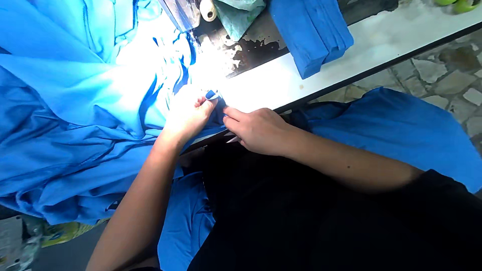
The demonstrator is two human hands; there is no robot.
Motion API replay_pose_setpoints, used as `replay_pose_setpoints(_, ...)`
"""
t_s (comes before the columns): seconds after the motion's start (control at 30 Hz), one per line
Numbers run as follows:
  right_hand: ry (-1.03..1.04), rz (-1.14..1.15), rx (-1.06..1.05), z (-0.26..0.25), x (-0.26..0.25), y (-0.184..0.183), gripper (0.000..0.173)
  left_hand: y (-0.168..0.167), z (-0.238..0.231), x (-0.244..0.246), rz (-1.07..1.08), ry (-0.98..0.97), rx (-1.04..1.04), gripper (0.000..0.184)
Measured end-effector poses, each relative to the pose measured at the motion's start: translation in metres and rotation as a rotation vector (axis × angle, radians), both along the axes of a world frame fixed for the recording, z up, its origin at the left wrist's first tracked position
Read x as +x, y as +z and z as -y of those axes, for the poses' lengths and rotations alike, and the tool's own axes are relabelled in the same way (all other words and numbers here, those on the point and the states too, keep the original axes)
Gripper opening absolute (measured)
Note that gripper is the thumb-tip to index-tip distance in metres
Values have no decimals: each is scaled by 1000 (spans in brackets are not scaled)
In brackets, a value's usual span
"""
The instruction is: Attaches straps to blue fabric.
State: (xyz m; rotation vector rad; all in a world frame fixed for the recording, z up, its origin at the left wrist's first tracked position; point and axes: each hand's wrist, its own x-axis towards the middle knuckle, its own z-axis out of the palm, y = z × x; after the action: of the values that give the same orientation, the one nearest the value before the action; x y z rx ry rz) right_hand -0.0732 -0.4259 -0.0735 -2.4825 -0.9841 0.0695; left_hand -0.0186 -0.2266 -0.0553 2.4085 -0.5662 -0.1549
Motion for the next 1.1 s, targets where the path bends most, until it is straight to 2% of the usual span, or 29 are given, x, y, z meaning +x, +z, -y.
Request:
replay_pose_setpoints(0.13, -4, -28, -20, 0, -2, 1, 24, 1, 2, -4, 45, -71, 49, 30)
replay_pose_setpoints(0.27, -16, -38, -25, 0, -3, 3, 17, -7, 2, -7, 236, -210, 172, 22)
replay_pose_setpoints(0.37, -14, -41, -10, 0, -4, 2, 11, -15, 2, -10, 333, -212, 193, 26)
replay_pose_setpoints(0.5, -34, -148, 95, 11, 10, 4, 13, -26, -1, -13, 394, -191, 151, 23)
replay_pose_setpoints(0.57, -143, -222, 97, 20, 28, 12, 23, -29, -2, -13, 374, -183, 133, 26)
replay_pose_setpoints(0.63, -227, -282, 7, 25, 43, 24, 36, -28, -1, -11, 356, -188, 123, 27)
replay_pose_setpoints(0.73, -179, -251, -87, 24, 55, 30, 29, -24, 0, -5, 380, -230, 156, 23)
replay_pose_setpoints(0.87, -97, -72, -55, 25, 60, 12, 29, -23, 3, -1, 401, -225, 161, 16)
replay_pose_setpoints(1.1, -105, -2, -20, 21, 70, 4, 34, -15, 0, 9, 147, 3, -59, 27)
